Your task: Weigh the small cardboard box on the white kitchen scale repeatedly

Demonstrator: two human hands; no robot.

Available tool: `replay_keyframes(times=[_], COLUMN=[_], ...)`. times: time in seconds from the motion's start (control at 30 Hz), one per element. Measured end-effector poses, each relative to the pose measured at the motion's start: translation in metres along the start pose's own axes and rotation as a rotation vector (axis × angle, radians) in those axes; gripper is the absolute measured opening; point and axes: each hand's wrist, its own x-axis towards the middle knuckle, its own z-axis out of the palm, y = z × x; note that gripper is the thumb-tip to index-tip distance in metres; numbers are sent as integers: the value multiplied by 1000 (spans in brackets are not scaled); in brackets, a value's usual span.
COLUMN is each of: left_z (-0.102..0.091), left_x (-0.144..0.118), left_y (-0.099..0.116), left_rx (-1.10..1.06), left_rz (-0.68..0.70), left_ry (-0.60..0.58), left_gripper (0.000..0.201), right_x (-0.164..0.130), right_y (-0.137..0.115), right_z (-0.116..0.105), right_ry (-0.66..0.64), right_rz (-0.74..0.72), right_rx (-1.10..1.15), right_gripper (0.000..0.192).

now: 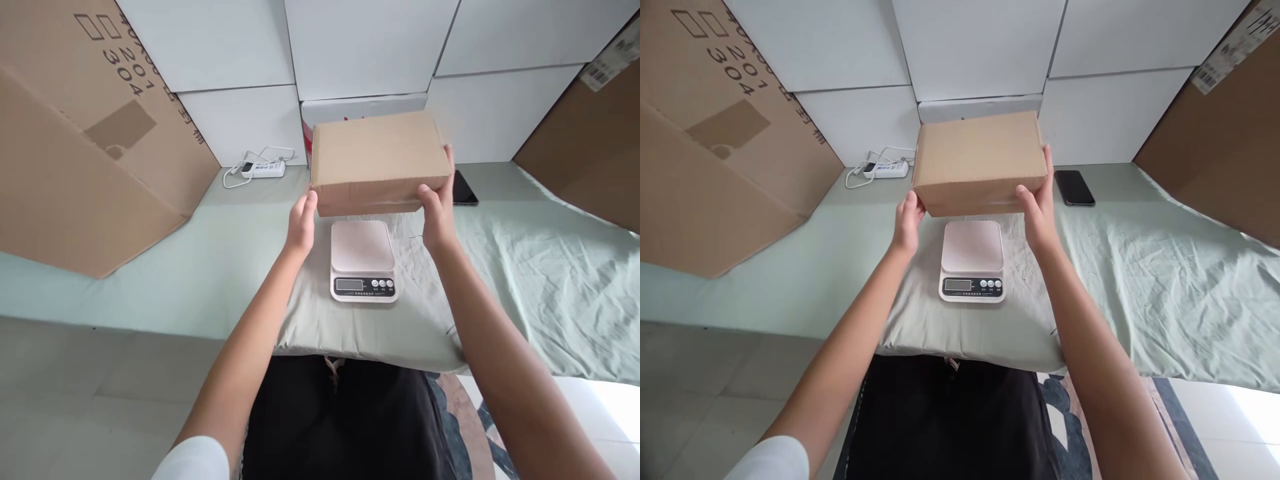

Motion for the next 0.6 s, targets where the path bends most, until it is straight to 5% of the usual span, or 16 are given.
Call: replay_keyframes(times=[0.13, 0.23, 0.43, 0.6], left_z=[4, 1, -1, -28], left_x=[6, 5, 5, 18], left_y=[-44, -58, -58, -56], left_rx=[31, 32, 50, 78], left_rz=[-132, -189, -195, -111], left_ry=[64, 68, 55, 177], left_gripper=[99, 100, 99, 109], right_x=[2, -5, -14, -20], right_y=[56, 81, 84, 93], right_z=[12, 19, 21, 1], right_ry=[0, 41, 68, 82], right_rz=[128, 199, 235, 287], right_rx=[34, 57, 27, 19], right_gripper=[128, 124, 107, 96])
